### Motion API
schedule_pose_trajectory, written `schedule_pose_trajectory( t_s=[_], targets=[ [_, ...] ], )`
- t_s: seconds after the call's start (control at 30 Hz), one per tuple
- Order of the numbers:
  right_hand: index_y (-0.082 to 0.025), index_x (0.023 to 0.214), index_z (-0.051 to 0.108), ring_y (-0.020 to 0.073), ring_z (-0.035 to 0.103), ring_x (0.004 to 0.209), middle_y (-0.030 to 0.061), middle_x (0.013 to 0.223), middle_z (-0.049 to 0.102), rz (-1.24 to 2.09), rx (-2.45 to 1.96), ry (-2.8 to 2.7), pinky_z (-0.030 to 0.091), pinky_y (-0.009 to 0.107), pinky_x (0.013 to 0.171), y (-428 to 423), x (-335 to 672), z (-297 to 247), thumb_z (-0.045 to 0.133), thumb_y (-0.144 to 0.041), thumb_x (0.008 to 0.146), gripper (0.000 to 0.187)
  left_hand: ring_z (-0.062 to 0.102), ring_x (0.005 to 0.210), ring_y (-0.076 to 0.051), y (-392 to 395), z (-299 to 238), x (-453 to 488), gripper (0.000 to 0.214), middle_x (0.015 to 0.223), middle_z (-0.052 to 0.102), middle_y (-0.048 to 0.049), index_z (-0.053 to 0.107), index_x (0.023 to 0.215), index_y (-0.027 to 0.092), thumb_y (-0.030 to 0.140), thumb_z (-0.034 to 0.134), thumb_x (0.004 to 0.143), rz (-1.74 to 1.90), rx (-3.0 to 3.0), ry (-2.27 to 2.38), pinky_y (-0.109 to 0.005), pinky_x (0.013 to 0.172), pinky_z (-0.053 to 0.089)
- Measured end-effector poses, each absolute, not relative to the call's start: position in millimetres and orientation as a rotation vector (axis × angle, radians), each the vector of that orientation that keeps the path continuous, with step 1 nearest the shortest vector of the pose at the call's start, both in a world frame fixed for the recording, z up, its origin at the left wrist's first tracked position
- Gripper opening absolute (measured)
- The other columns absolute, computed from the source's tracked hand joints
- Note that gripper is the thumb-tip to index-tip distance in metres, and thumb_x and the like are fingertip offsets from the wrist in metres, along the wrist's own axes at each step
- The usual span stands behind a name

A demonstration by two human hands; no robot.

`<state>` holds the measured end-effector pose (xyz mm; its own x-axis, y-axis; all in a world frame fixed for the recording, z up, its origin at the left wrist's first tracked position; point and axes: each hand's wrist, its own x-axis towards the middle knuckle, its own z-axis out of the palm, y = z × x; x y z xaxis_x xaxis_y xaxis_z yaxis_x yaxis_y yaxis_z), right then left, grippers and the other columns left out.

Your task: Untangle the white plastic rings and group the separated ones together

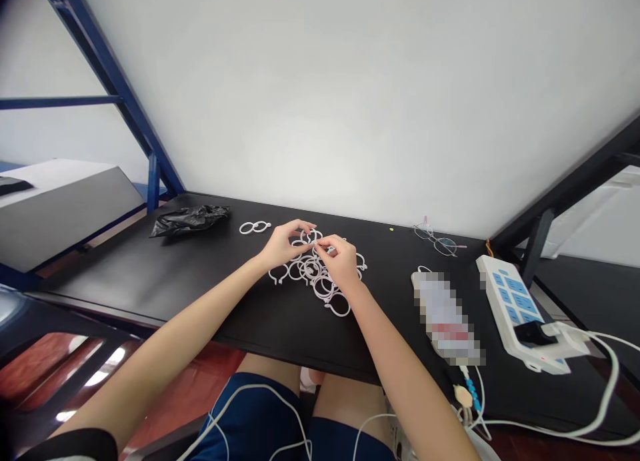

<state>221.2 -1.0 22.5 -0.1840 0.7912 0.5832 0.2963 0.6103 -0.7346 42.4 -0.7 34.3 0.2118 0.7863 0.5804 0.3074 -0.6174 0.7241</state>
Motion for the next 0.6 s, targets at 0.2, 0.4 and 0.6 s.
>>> schedule_pose_trajectory(
  t_s=[0.2, 0.4, 0.6],
  targets=[
    [-0.019, 0.078, 0.070, 0.0180, 0.065, 0.073, 0.0067, 0.084, 0.070, 0.445, -0.850, -1.791, 0.052, 0.026, 0.050, -1.4, 221.1, 22.4, 0.063, -0.028, 0.083, 0.012, 0.061, 0.108, -0.022, -0.2, 31.7, 37.4, 0.022, 0.114, 0.066, -0.0103, 0.060, 0.107, 0.019, 0.027, 0.063, 0.086, 1.342, 2.361, 1.055, -0.037, 0.093, 0.049],
    [-0.020, 0.083, 0.072, 0.0170, 0.064, 0.072, 0.0061, 0.083, 0.070, 0.344, -0.821, -1.833, 0.052, 0.026, 0.050, -1.4, 221.9, 22.6, 0.063, -0.026, 0.085, 0.011, 0.063, 0.105, -0.023, -0.8, 35.7, 34.7, 0.029, 0.114, 0.067, -0.0103, 0.062, 0.115, 0.019, 0.031, 0.061, 0.089, 1.272, 2.505, 1.059, -0.039, 0.094, 0.048],
    [-0.020, 0.082, 0.072, 0.0155, 0.062, 0.065, 0.0050, 0.079, 0.070, 0.311, -0.844, -1.836, 0.051, 0.027, 0.050, -1.1, 222.4, 21.5, 0.064, -0.026, 0.084, 0.011, 0.063, 0.103, -0.021, -1.1, 34.6, 34.4, 0.028, 0.114, 0.063, -0.0117, 0.065, 0.114, 0.019, 0.032, 0.054, 0.093, 1.224, 2.563, 1.027, -0.035, 0.087, 0.053]
  ],
)
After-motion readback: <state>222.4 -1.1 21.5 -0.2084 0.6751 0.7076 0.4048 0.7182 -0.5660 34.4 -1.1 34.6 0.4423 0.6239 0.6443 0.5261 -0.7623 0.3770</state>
